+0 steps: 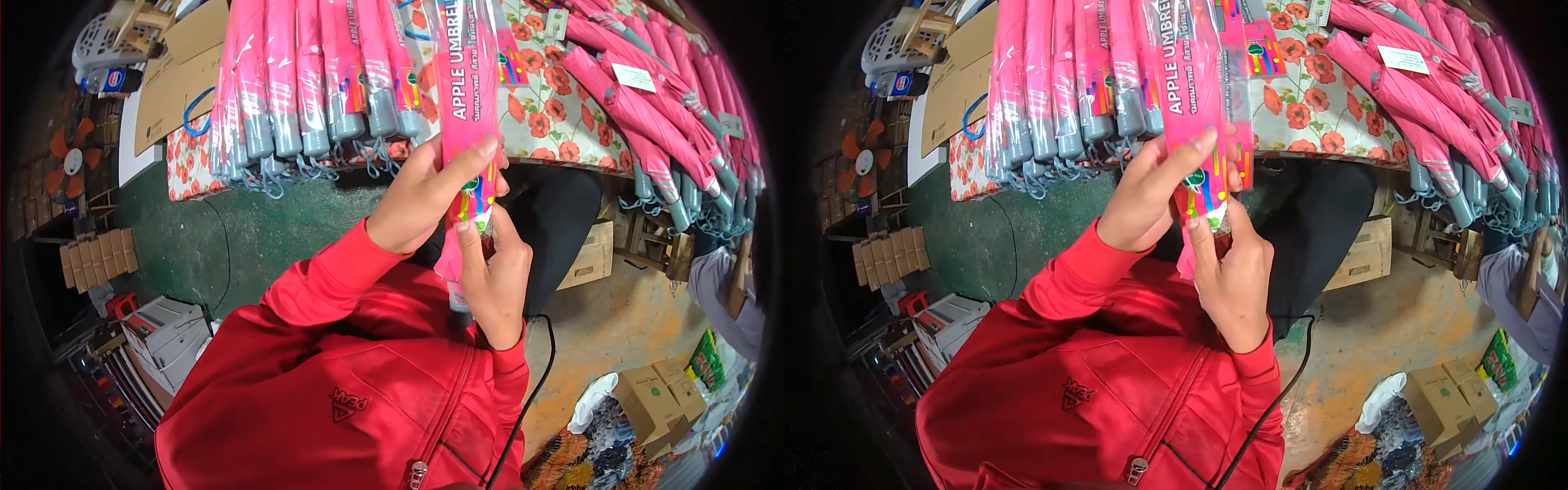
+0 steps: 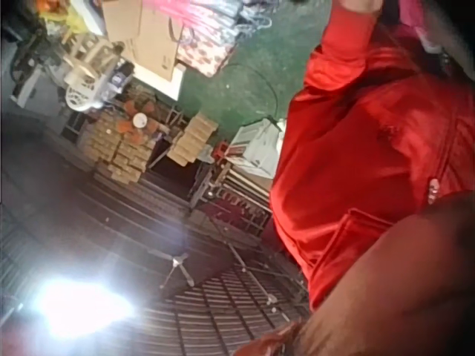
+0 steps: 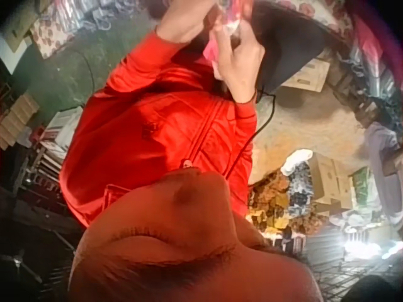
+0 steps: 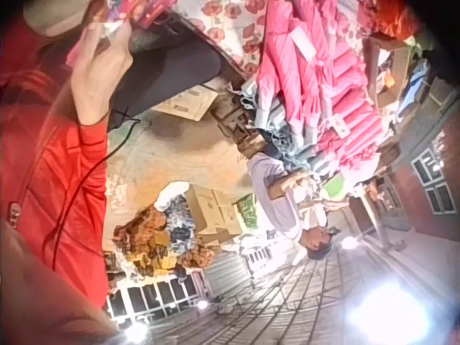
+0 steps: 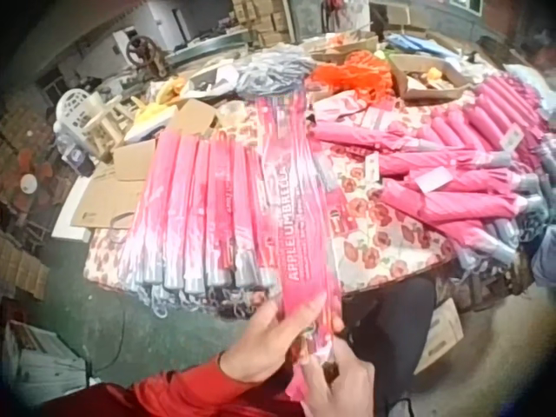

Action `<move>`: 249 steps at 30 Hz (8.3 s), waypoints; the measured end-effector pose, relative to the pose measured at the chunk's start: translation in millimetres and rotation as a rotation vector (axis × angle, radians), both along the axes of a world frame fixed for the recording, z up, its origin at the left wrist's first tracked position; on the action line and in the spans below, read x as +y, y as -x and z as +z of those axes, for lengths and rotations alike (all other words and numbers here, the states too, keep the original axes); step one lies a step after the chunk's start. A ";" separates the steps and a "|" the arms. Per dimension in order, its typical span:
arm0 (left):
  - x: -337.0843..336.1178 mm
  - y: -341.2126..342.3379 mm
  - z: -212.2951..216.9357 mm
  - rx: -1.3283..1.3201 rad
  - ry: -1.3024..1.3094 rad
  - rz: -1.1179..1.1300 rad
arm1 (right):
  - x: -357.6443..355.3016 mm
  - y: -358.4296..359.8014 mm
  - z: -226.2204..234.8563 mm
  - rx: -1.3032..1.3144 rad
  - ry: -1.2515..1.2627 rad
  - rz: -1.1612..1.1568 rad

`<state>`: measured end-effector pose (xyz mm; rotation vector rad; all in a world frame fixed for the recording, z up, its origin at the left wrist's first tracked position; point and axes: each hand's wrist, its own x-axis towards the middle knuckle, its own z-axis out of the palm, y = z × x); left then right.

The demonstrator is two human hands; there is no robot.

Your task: Packaging pink umbrellas by bundling them with blue ties and placing them into cardboard boxes.

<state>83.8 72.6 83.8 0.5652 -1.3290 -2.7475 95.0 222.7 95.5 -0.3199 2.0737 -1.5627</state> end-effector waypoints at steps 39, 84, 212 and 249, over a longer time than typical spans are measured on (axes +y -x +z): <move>-33.8 -2.7 -16.0 0.017 0.262 0.538 | -5.7 -26.2 -32.4 0.597 -0.094 -0.043; -9.0 -21.9 -22.9 0.004 -0.273 0.156 | 54.1 -29.6 -13.9 -0.244 0.239 0.304; -3.4 -16.6 6.3 0.045 -0.179 0.097 | 6.0 -36.3 -2.4 0.361 0.143 -0.223; -3.2 -41.2 -0.9 0.060 -0.170 0.006 | -1.5 -46.9 -18.0 0.006 0.322 -0.009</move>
